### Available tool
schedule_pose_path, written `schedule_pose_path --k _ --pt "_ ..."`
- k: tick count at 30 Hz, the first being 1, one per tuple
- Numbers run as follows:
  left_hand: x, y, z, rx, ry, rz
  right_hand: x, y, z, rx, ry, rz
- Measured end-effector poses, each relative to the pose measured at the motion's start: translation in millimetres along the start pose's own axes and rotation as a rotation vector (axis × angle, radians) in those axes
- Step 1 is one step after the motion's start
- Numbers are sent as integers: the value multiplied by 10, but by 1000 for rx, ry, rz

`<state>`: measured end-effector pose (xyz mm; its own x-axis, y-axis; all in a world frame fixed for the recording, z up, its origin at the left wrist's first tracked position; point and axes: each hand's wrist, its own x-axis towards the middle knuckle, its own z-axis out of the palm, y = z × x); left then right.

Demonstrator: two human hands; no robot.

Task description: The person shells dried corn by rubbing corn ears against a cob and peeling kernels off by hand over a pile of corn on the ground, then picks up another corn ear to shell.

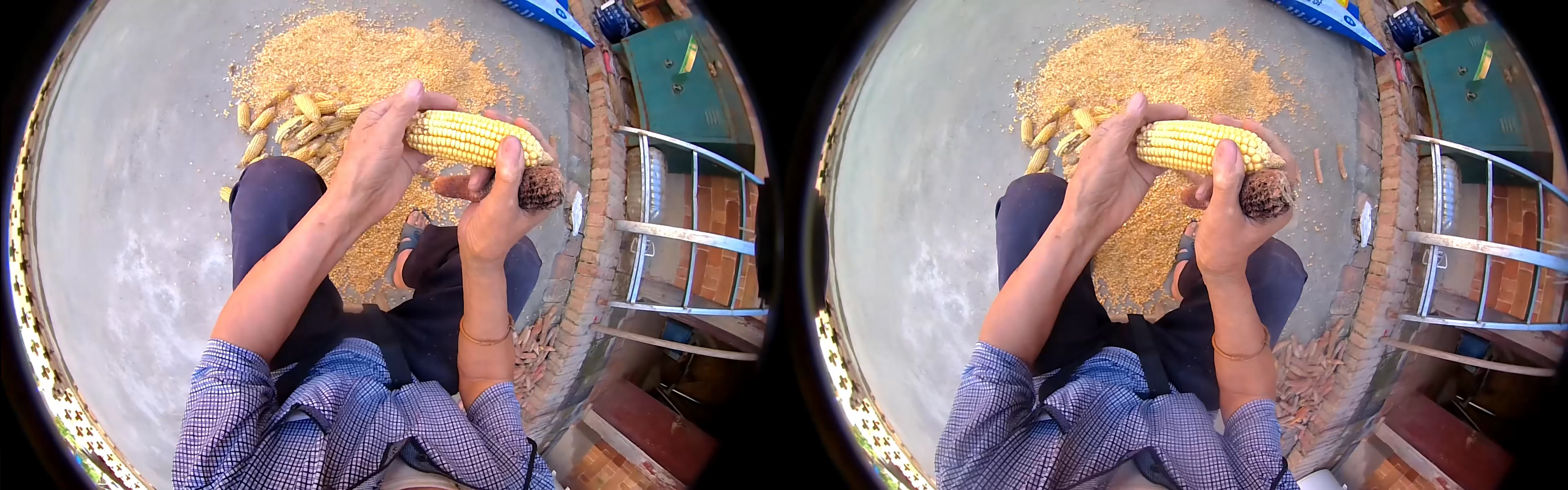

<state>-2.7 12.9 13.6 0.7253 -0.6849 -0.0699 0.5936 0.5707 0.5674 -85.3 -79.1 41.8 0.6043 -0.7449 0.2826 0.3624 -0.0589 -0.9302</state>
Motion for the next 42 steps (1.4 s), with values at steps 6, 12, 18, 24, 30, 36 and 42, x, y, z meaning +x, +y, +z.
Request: schedule_pose_path --k 6,12,18,24,30,36,42 --pt "-17 -38 -3 83 -7 41 -54 0 52 -62 -11 -46" --pt "4 -92 -81 0 26 28 -145 81 79 -233 -43 -188" --pt "23 -58 -38 -11 74 -25 -128 44 97 -213 -44 -255" --pt "37 -43 -30 -64 55 -25 -46 0 35 -6 45 14" --pt "21 -36 6 0 35 -30 -2 26 41 80 196 184" --pt "38 -121 -43 36 -15 34 -11 44 73 42 259 215" --pt "20 -174 -62 7 1 68 -55 37 126 -38 164 131"
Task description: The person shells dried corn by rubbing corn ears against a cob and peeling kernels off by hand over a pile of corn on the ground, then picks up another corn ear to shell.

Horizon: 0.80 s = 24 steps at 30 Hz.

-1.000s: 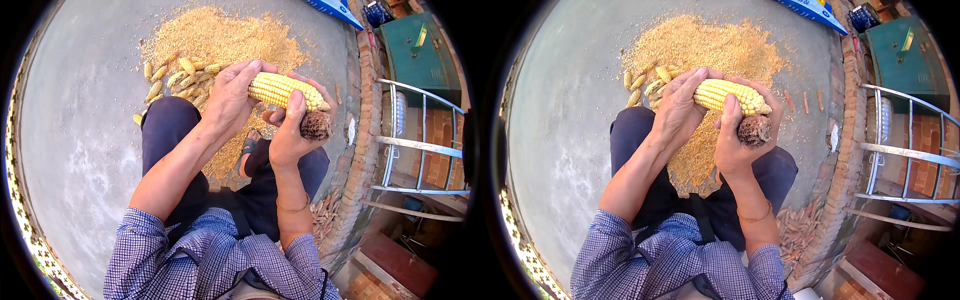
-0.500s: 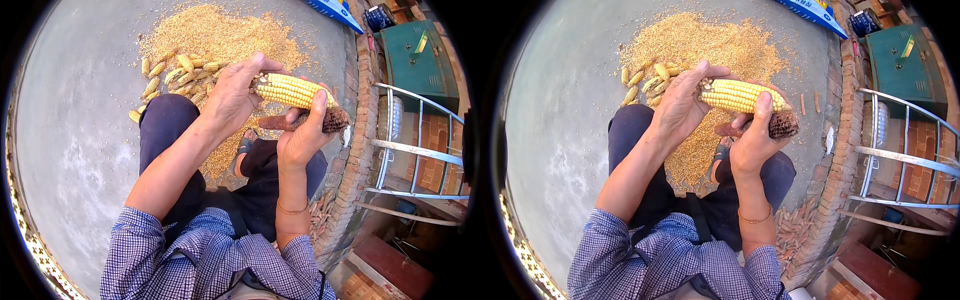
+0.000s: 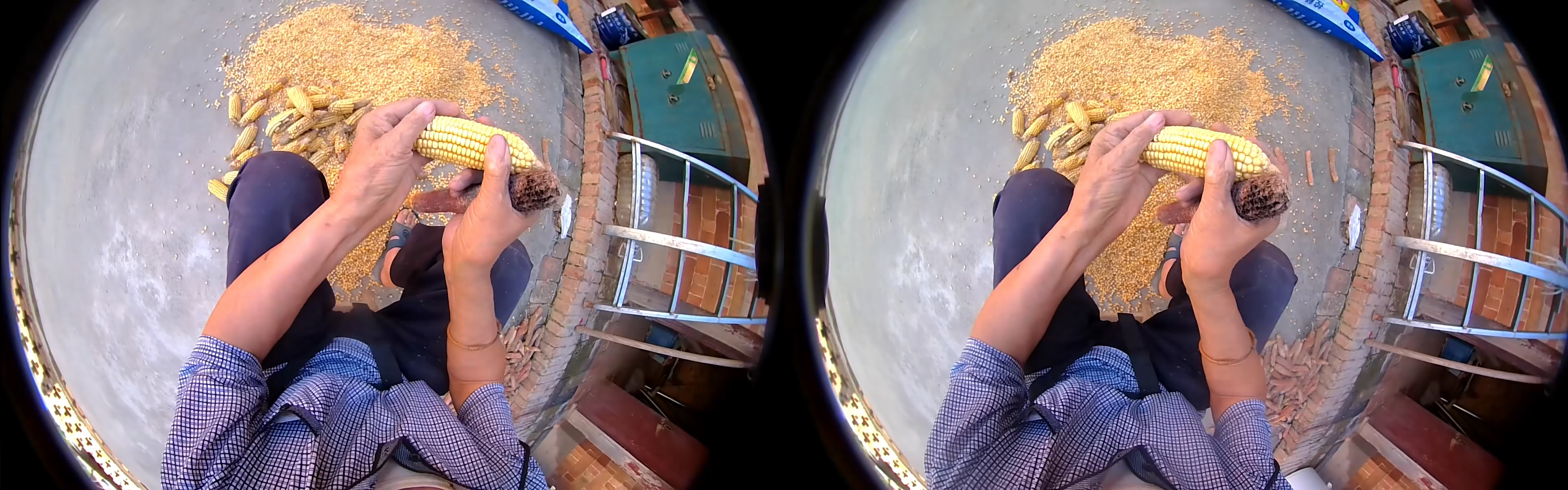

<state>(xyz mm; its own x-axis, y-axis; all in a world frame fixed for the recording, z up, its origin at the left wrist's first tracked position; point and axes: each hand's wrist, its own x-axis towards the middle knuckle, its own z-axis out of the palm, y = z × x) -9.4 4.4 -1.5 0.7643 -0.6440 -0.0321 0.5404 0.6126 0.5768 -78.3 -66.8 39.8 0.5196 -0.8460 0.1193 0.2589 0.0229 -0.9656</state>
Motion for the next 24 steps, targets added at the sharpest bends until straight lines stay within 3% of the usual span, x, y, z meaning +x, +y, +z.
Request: schedule_pose_path --k 13,24 --pt "66 37 -2 -166 79 -81 43 43 -94 90 -47 -47" --pt "21 21 12 15 2 21 -55 78 -37 3 -27 -113"
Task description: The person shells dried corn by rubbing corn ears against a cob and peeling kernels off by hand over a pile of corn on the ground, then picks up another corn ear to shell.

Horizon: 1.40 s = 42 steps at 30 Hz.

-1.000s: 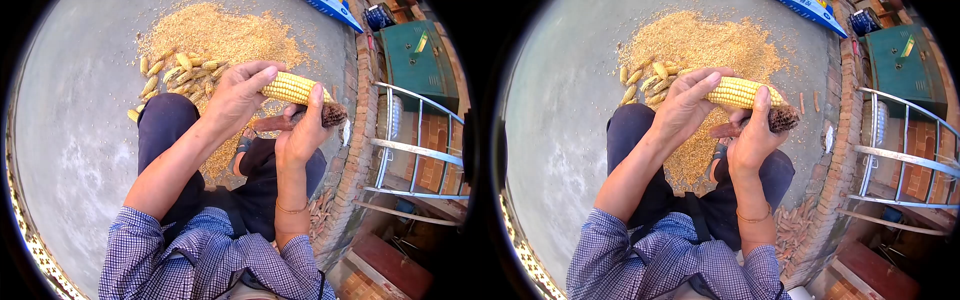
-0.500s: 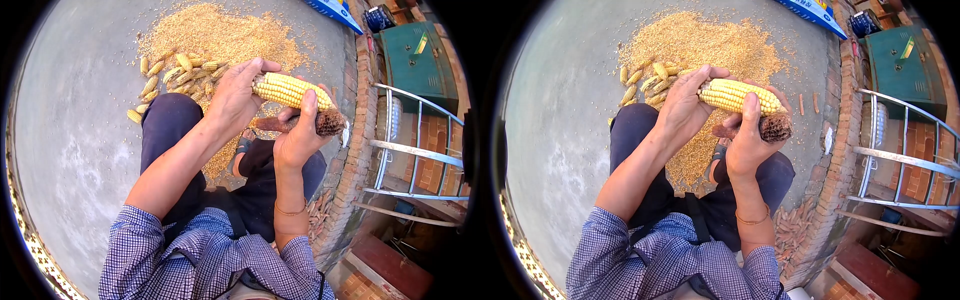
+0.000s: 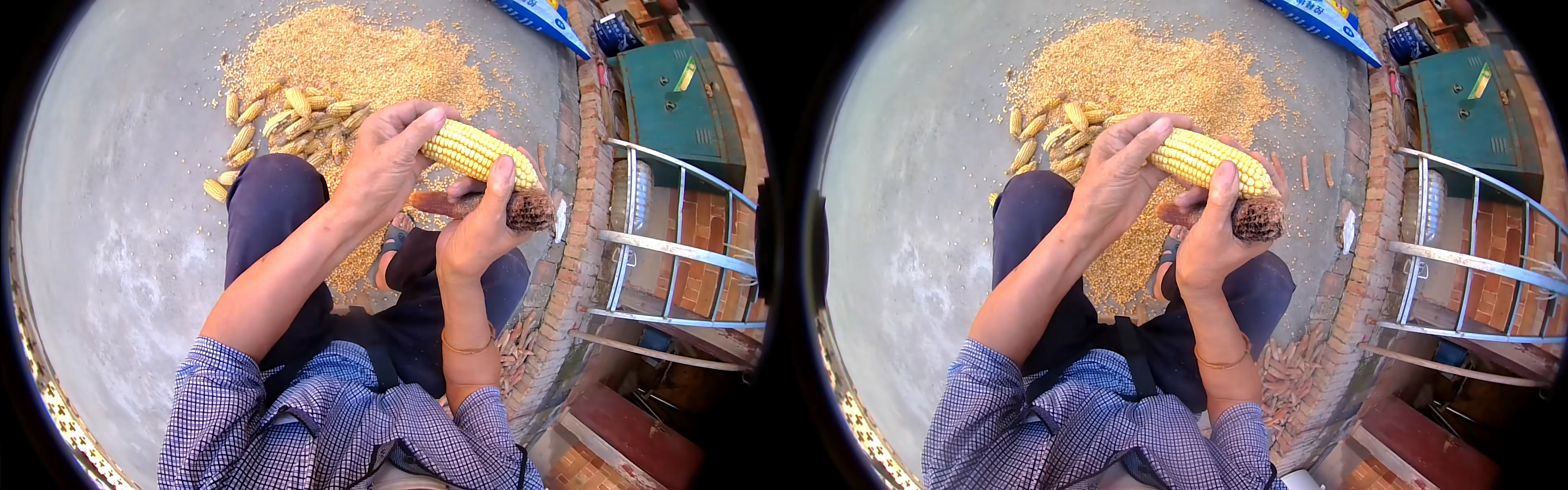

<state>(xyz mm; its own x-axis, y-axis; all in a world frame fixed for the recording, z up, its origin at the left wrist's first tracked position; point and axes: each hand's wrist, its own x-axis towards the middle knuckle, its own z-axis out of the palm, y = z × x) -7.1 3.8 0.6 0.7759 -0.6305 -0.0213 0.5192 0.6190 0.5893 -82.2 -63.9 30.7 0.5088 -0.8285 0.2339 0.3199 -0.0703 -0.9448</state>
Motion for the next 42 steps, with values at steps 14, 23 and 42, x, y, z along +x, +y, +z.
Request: schedule_pose_path --k 14,23,42 --pt "31 27 67 -85 52 -1 -95 -33 -3 -26 -78 -100" --pt "77 133 26 -200 -3 -36 59 -29 -165 91 -86 154" --pt "78 107 -1 -104 -104 35 190 3 -270 534 4 636"
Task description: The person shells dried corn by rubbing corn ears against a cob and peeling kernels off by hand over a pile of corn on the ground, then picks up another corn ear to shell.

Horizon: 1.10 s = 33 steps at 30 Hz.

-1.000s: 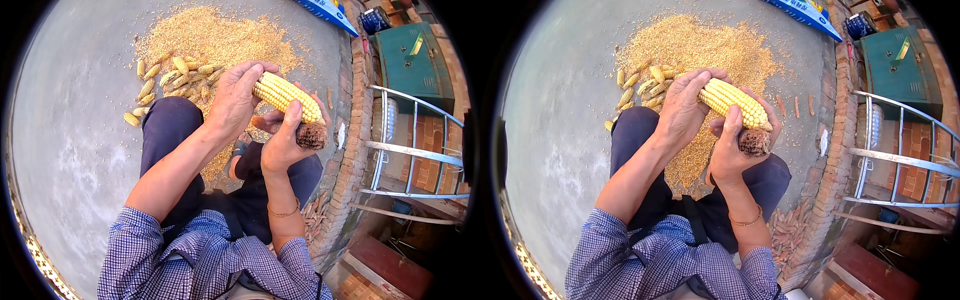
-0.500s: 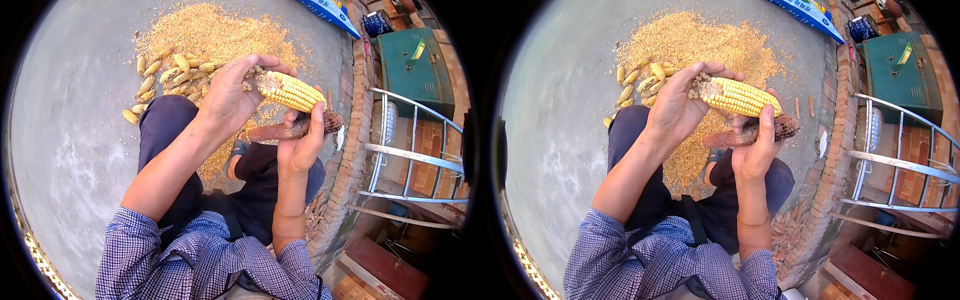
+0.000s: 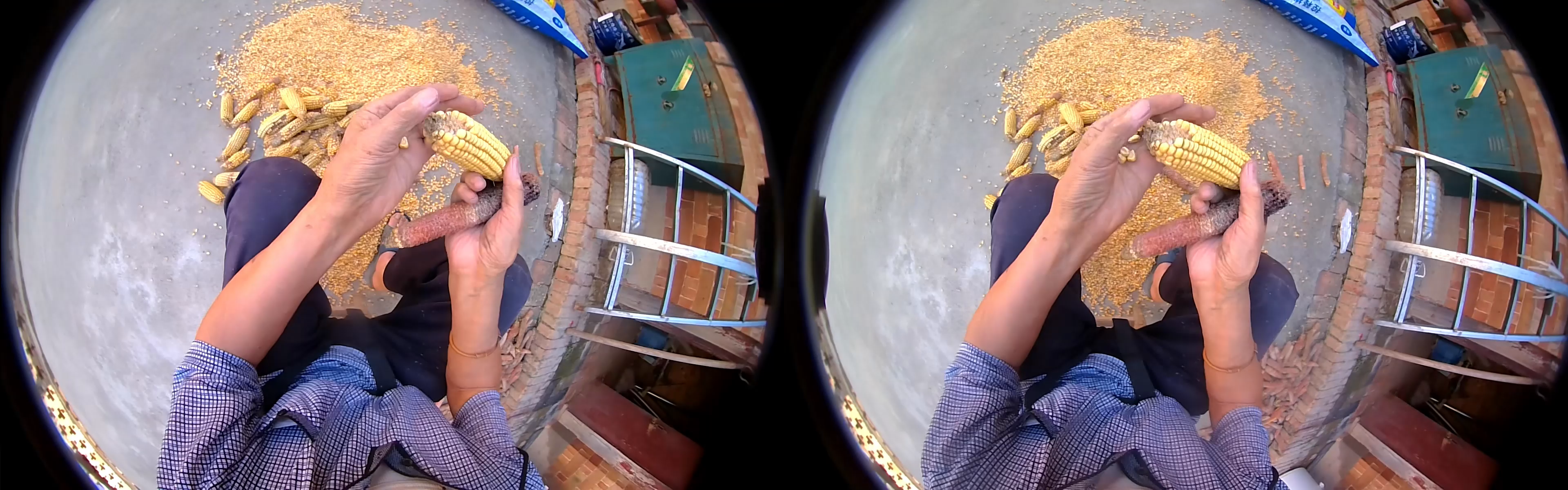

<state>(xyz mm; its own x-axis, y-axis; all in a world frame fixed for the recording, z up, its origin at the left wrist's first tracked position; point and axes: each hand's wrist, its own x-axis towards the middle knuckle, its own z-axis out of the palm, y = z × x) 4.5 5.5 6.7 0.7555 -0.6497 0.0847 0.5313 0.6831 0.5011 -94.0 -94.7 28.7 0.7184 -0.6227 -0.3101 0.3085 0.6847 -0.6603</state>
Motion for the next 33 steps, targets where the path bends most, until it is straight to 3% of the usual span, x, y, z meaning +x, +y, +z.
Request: schedule_pose_path --k 8,12,21,26,33 --pt "4 2 26 75 2 7 -191 22 170 -105 235 45" --pt "44 25 -38 74 -29 64 -226 33 69 -292 -2 -79" --pt "63 42 -47 -1 35 68 -280 99 47 -790 -153 -399" --pt "75 53 -65 -9 98 56 -337 250 -34 -850 -259 -543" --pt "89 32 -84 -29 118 44 -238 304 -218 -1139 -295 -934"
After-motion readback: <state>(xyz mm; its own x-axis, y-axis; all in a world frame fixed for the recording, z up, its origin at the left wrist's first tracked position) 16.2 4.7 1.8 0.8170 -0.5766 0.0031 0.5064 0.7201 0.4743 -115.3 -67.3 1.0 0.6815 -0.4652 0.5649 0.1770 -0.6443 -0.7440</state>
